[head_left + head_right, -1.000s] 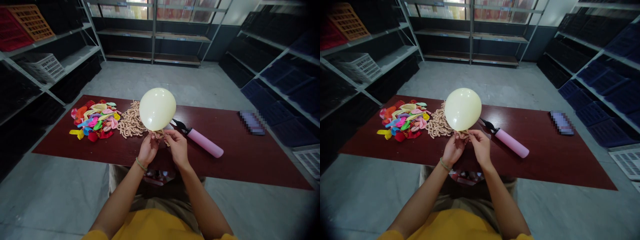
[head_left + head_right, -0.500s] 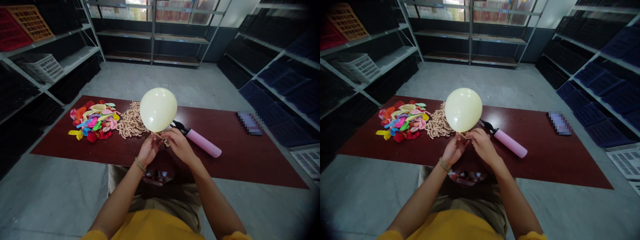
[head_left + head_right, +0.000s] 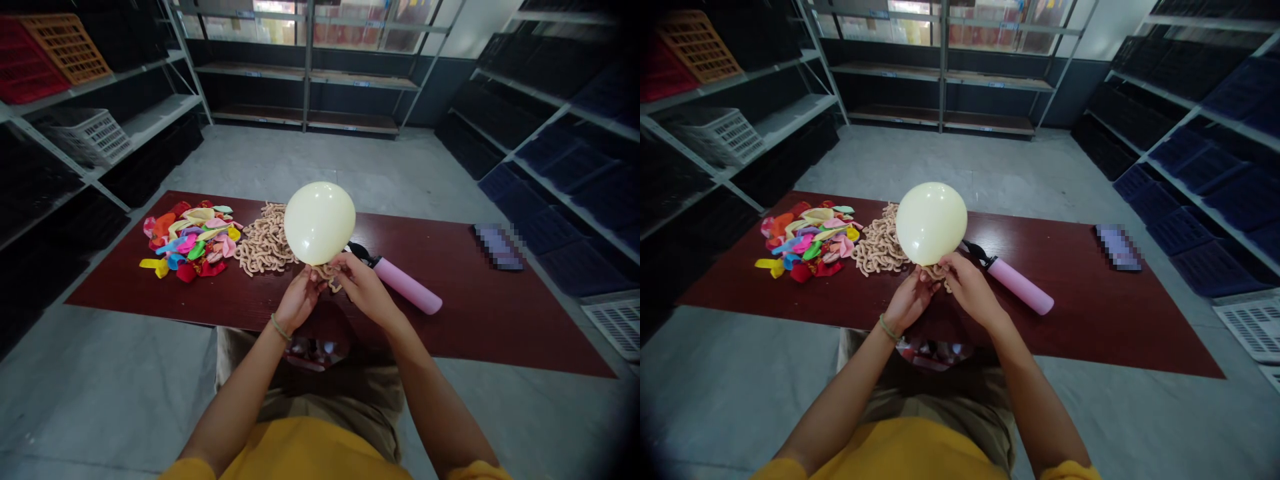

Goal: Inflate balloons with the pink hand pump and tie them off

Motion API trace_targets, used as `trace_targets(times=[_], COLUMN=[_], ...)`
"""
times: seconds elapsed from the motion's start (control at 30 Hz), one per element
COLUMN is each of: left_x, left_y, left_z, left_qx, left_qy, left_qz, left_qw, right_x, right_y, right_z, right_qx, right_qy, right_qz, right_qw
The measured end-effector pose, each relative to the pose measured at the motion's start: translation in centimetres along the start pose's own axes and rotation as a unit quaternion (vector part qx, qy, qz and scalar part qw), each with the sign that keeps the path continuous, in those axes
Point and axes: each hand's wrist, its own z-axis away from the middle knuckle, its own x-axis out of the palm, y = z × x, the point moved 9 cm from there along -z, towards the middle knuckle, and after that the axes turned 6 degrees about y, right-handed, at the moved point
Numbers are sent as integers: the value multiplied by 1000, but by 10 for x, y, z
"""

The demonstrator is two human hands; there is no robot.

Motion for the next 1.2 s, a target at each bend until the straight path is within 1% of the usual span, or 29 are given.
trace_targets(times=[0.07, 0.17, 0.23, 0.33, 0.43, 0.53, 0.6, 0.67, 0.73, 0.8, 0.87, 0.93, 1.0, 1.07, 1.13, 1.2], left_x=[1, 7, 9, 8, 6, 3, 1, 2, 4, 5, 6, 6, 2, -6, -13, -17], left_y=[-1, -1, 0, 1, 1, 1, 2, 1, 1, 1, 2, 0, -3, -2, 1, 6], left_z=[1, 3, 4, 3, 1, 0, 0, 1, 2, 2, 2, 1, -1, -2, -4, -4], left_qx=[-6, -7, -2, 3, 9, 9, -2, -19, -32, -33, -26, -23, -12, 12, 44, 78], left_qy=[-5, -27, -35, -35, -34, -21, -6, -3, -9, -16, -26, -34, -18, 20, 59, 87], left_qz=[-3, -14, -18, -14, -7, 6, 21, 30, 33, 37, 40, 23, -23, -76, -128, -199], left_qw=[1000, 1000, 999, 999, 999, 1000, 1000, 999, 999, 999, 999, 999, 1000, 997, 989, 973], right_x=[0, 0, 1, 2, 6, 7, 4, 1, 2, 10, 19, 23, 23, 21, 17, 8], right_y=[-1, -8, -11, -13, -11, -4, 5, 17, 30, 41, 48, 52, 52, 47, 38, 27], right_z=[0, 0, 0, 0, 0, 2, 3, 6, 10, 13, 16, 17, 19, 19, 19, 19], right_qx=[-13, -63, -82, -88, -83, -47, 3, 62, 118, 158, 177, 179, 172, 152, 121, 71], right_qy=[-1, -2, -1, 0, -12, -3, 31, 78, 122, 146, 156, 172, 190, 185, 167, 166], right_qz=[23, 95, 131, 142, 128, 85, 41, -21, -105, -187, -236, -253, -247, -214, -149, -56], right_qw=[1000, 994, 988, 986, 988, 995, 999, 995, 980, 959, 943, 935, 934, 947, 967, 982])
